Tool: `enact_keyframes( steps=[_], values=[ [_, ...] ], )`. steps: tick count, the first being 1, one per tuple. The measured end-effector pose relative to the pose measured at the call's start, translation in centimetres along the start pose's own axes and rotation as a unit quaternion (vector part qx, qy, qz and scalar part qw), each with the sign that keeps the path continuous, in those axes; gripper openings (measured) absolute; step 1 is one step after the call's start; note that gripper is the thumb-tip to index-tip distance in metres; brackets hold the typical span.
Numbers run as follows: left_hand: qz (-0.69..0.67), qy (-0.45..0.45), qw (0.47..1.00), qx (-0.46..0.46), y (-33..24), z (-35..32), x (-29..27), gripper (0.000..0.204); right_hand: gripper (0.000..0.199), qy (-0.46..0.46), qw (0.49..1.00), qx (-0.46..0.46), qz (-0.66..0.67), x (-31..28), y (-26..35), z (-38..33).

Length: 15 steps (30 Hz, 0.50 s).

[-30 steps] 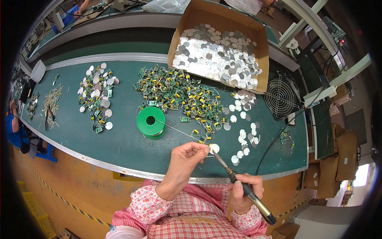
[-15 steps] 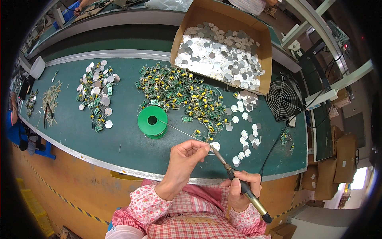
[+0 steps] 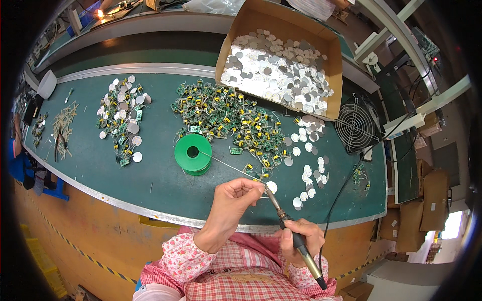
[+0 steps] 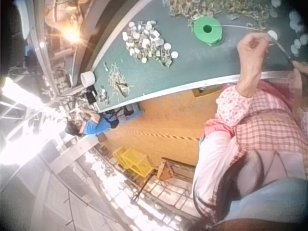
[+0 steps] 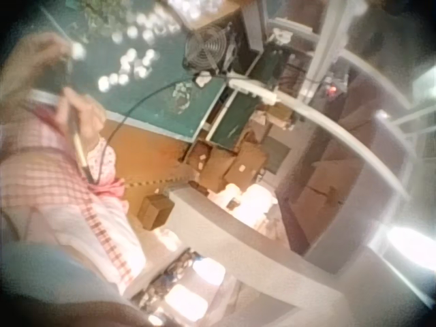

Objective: The person solders components onto small circuit boards using a soldering iron and solder wire.

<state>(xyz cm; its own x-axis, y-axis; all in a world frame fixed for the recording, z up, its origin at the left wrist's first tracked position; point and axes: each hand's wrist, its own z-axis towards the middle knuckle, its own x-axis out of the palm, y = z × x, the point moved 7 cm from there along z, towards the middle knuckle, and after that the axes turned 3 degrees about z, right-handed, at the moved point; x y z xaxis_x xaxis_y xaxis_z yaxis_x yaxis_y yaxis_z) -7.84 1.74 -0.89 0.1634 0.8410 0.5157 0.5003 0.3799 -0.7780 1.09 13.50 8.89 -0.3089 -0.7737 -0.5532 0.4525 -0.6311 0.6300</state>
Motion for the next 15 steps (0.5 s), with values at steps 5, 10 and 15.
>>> enact_keyframes(
  steps=[5,10,15],
  values=[
    [-0.001,0.01,1.0,-0.004,0.0,0.0,0.2,0.01,0.019,-0.178,0.974,0.095,0.107,-1.1,-1.7,-1.9],
    [0.007,0.003,1.0,-0.006,-0.1,-0.3,0.2,0.01,0.023,-0.108,0.987,0.123,-0.002,0.2,-3.1,-0.6],
    [0.004,0.017,1.0,-0.005,0.4,-0.5,0.4,0.01,0.027,-0.127,0.957,0.234,0.112,1.8,-4.9,-0.4]
  ],
)
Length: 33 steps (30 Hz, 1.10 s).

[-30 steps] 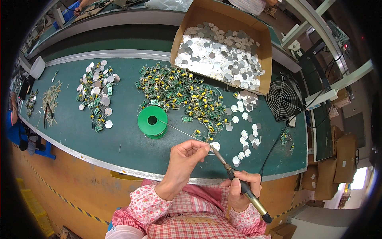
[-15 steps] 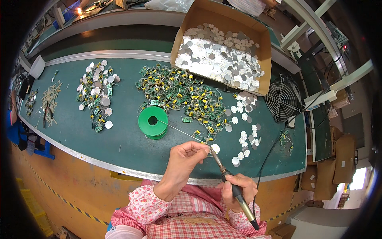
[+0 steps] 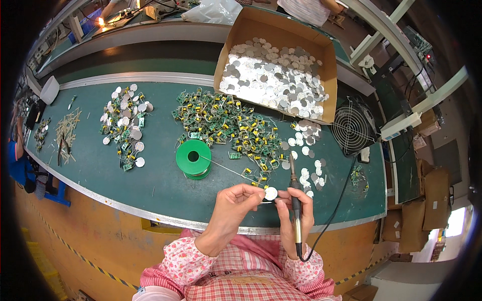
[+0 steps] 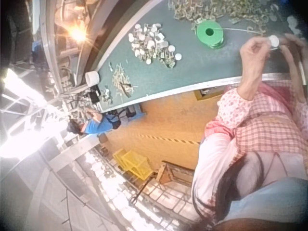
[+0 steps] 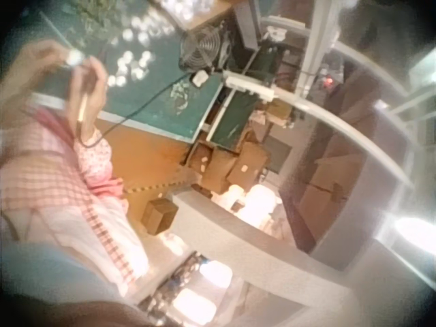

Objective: The person solders components onto small circuit boards using a soldering iron and solder wire.

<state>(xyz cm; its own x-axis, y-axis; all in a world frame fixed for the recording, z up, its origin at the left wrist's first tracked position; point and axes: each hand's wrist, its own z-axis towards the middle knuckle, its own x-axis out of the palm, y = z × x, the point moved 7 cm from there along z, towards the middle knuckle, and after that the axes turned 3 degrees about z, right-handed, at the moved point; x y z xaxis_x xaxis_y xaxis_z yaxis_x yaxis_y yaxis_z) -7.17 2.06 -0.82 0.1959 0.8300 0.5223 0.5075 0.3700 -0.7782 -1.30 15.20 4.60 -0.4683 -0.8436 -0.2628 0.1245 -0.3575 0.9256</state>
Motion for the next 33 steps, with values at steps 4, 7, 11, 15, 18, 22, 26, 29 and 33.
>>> enact_keyframes(
  steps=[4,7,11,15,18,22,26,29,33],
  values=[
    [0.005,0.031,0.999,-0.01,0.6,-0.3,0.8,0.012,0.031,0.007,0.996,0.041,0.076,-0.1,-1.0,0.1],
    [-0.005,0.088,0.995,-0.056,1.2,-0.5,1.5,0.013,0.03,0.01,0.994,0.057,0.09,-0.4,-1.2,0.3],
    [0.069,0.2,0.973,-0.088,1.3,-0.9,2.3,0.012,0.023,0.027,0.999,-0.003,-0.017,-0.8,0.5,0.7],
    [0.104,0.237,0.962,-0.084,1.3,-1.0,2.8,0.01,0.021,0.022,1.0,-0.003,0.021,-1.2,0.4,0.7],
    [0.139,0.21,0.964,-0.085,1.2,-0.9,2.5,0.01,0.021,0.019,0.999,-0.009,0.03,-1.6,0.3,0.8],
    [0.141,0.155,0.974,-0.086,0.9,-0.7,1.7,0.01,0.019,0.045,0.999,0.001,0.022,-1.5,0.2,0.9],
    [0.169,0.139,0.975,-0.046,0.7,-0.4,1.6,0.015,0.018,0.053,0.999,0.003,0.009,-1.5,0.4,1.0],
    [0.178,0.14,0.974,-0.018,0.7,-0.2,1.5,0.014,0.017,0.059,0.998,-0.012,0.006,-1.4,0.5,1.1],
    [0.184,0.14,0.973,0.011,0.5,-0.2,1.5,0.012,0.017,0.076,0.997,-0.028,-0.004,-1.2,0.8,1.2]
  ],
)
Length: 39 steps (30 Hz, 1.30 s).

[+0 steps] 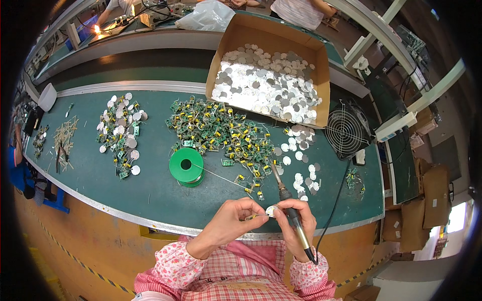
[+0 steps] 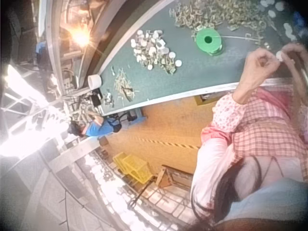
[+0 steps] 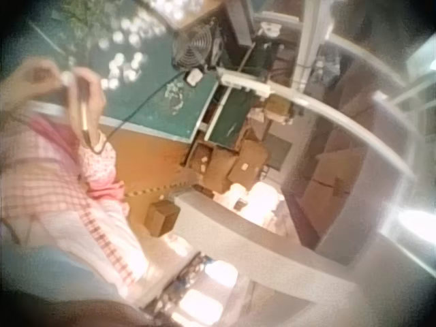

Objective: The person solders components onto small circuit boards using a soldering iron and solder wire.

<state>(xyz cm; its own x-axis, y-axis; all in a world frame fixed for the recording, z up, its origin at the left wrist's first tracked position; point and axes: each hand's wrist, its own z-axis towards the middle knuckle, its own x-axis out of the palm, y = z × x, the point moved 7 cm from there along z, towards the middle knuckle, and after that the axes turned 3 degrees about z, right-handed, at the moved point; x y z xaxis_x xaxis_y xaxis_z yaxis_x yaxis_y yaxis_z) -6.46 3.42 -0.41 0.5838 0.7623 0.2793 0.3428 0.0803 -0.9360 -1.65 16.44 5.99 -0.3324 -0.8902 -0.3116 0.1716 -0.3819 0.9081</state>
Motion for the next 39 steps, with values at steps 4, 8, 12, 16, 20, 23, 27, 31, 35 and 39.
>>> enact_keyframes(
  steps=[4,8,12,16,20,23,27,31,35,39],
  values=[
    [0.028,-0.006,0.999,0.025,-0.2,0.0,-0.1,0.013,0.02,0.017,1.0,0.0,-0.02,0.0,-0.1,-0.1],
    [0.094,-0.031,0.994,0.036,-0.7,-0.1,-0.5,0.014,0.02,0.02,0.999,-0.016,-0.038,0.2,0.4,0.2],
    [0.122,-0.049,0.99,0.055,-0.8,-0.1,-0.9,0.014,0.018,0.018,0.999,-0.018,-0.023,0.4,0.2,0.2],
    [0.096,-0.038,0.993,0.05,-0.5,0.1,-0.8,0.014,0.019,0.032,0.998,-0.029,-0.043,0.3,0.5,0.5],
    [0.058,-0.032,0.998,0.017,0.4,0.3,-1.0,0.012,0.022,0.029,0.998,-0.004,-0.051,0.5,0.1,0.5],
    [0.007,-0.048,0.998,-0.032,0.5,0.2,-1.5,0.01,0.021,0.004,0.99,-0.077,-0.115,0.1,1.5,0.6],
    [-0.08,-0.093,0.991,-0.058,0.6,0.5,-2.6,0.013,0.015,-0.023,0.998,-0.034,-0.05,-2.0,1.5,-1.1],
    [-0.11,-0.124,0.985,-0.044,0.5,0.7,-3.2,0.015,0.024,-0.038,0.999,-0.013,-0.018,-1.9,2.6,-1.7],
    [-0.136,-0.134,0.981,-0.032,-0.2,0.7,-3.3,0.013,0.019,-0.013,0.998,-0.058,-0.015,-2.0,2.3,-2.4],
    [-0.144,-0.129,0.981,-0.031,-0.2,0.8,-3.3,0.013,0.019,-0.001,0.998,-0.065,-0.01,-1.4,2.2,-2.1]
  ],
)
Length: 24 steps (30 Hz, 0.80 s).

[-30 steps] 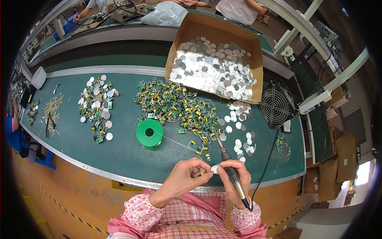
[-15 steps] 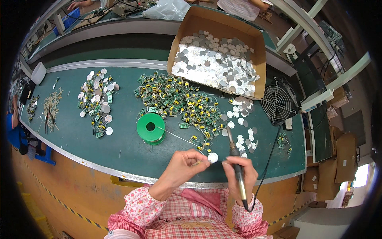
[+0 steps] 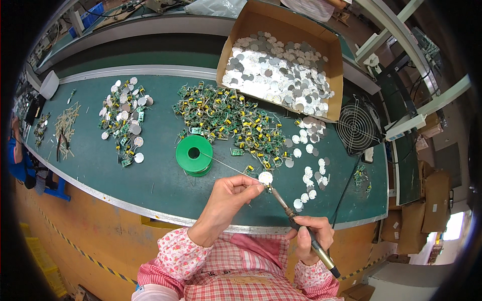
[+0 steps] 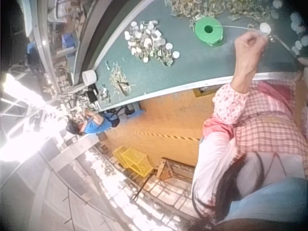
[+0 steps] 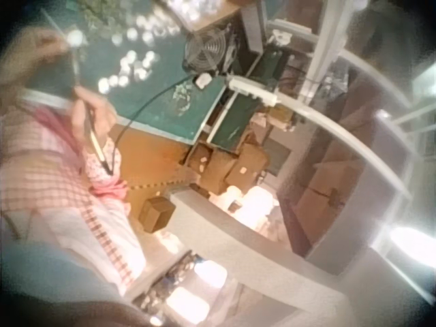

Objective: The person solders components onto small circuit boards using a soldering iron and solder wire.

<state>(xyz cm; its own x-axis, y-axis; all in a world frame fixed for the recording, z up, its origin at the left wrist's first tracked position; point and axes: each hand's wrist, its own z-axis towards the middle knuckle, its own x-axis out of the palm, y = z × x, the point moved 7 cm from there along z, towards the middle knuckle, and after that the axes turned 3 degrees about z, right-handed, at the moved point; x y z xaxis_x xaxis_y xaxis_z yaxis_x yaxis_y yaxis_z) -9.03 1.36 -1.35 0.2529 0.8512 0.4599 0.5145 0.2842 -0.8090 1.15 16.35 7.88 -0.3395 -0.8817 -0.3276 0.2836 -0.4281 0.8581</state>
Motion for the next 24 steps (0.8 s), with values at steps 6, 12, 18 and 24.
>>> enact_keyframes(
  steps=[6,12,18,24],
  values=[
    [-0.004,0.004,1.0,0.0,-0.1,-0.3,0.2,0.013,0.018,0.028,0.999,-0.016,-0.006,0.4,0.2,0.2],
    [-0.017,0.002,1.0,0.001,0.0,-0.4,0.2,0.013,0.017,0.051,0.998,-0.04,-0.022,0.6,0.3,0.4],
    [-0.007,0.005,1.0,-0.008,0.3,-0.5,0.0,0.012,0.019,-0.005,0.999,-0.034,0.005,-0.4,-0.4,-0.8],
    [0.034,0.025,0.999,-0.021,0.0,-2.7,0.6,0.009,0.021,-0.102,0.992,0.061,0.041,-0.8,-1.2,-0.5]
  ],
)
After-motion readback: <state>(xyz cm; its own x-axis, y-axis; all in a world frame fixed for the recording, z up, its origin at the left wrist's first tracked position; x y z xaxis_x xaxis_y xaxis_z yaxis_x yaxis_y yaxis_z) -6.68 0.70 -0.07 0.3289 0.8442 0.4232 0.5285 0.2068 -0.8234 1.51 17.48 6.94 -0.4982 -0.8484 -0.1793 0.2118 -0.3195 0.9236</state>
